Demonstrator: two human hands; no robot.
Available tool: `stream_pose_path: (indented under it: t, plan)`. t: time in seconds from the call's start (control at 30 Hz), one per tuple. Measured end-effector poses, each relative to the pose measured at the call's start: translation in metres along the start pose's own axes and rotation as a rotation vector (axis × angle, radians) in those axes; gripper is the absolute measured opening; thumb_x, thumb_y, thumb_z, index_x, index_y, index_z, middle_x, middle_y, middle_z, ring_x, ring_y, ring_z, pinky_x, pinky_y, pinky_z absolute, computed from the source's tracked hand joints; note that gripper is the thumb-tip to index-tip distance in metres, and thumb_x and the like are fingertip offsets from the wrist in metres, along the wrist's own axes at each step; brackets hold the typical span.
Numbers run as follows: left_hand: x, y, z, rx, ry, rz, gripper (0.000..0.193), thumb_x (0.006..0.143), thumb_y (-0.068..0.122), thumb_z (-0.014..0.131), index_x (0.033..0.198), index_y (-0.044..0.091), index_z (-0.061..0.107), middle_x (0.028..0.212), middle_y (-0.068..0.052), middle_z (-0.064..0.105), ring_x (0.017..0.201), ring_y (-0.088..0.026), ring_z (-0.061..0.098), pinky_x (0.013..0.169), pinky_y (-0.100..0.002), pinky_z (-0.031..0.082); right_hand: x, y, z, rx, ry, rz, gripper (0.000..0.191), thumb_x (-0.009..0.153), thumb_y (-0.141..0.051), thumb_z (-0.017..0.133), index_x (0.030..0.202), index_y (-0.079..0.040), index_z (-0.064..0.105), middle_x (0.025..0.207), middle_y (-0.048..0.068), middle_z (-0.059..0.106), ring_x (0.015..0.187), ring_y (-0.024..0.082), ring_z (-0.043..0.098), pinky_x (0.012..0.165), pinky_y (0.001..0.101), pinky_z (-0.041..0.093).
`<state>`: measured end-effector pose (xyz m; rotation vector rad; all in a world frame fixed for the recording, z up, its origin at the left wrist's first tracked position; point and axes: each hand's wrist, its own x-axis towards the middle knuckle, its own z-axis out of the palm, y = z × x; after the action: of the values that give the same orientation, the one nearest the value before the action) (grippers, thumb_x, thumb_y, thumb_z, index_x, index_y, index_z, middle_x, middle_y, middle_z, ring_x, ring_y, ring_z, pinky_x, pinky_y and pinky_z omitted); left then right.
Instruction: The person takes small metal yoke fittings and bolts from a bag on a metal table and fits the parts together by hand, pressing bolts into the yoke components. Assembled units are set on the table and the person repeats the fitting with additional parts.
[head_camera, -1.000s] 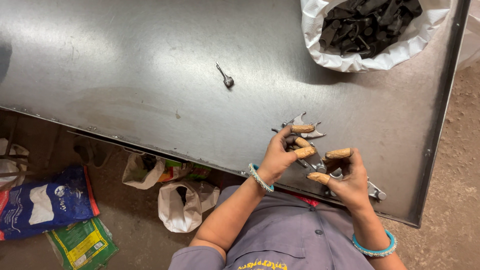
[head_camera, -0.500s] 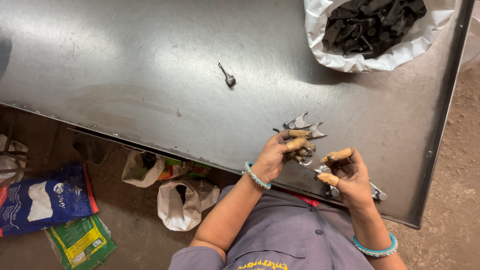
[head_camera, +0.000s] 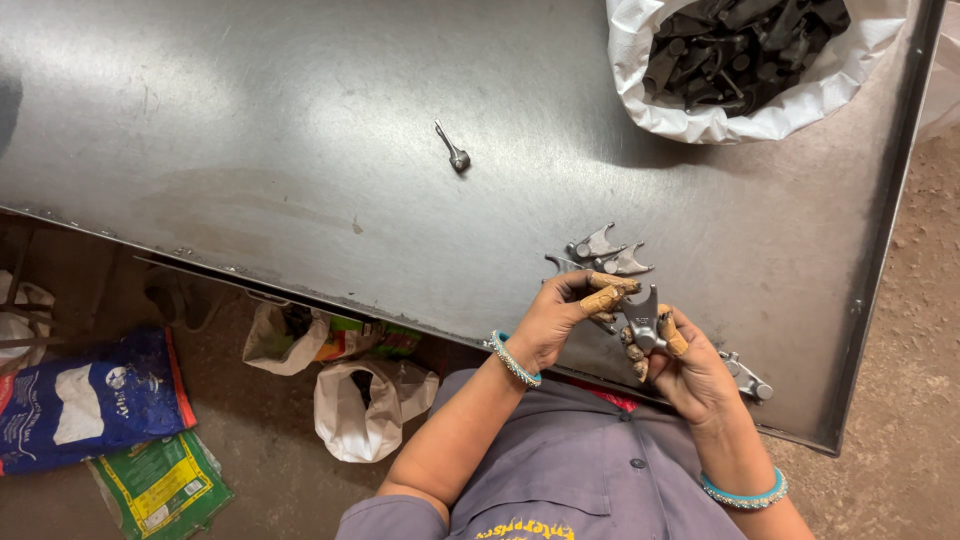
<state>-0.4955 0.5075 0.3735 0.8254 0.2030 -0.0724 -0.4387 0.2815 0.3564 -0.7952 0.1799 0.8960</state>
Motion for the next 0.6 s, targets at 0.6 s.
stream_pose_path:
  t: [0.6]
  plan:
    - [0.014, 0.016, 0.008, 0.340, -0.069, -0.068, 0.018, 0.087, 0.015, 0.081, 0.097, 0.002, 0.074, 0.084, -0.001, 0.073, 0.074, -0.009, 0.064, 0.063, -0.023, 0.051, -0.028, -0.035, 0.020, -0.683, 0.223, -0.172, 0.024, 0.099, -0.019, 0.065, 0.115, -0.001, 0.067, 0.089, 0.006, 0.068, 0.064, 0.012, 0.062, 0.054, 0.0265, 0.051]
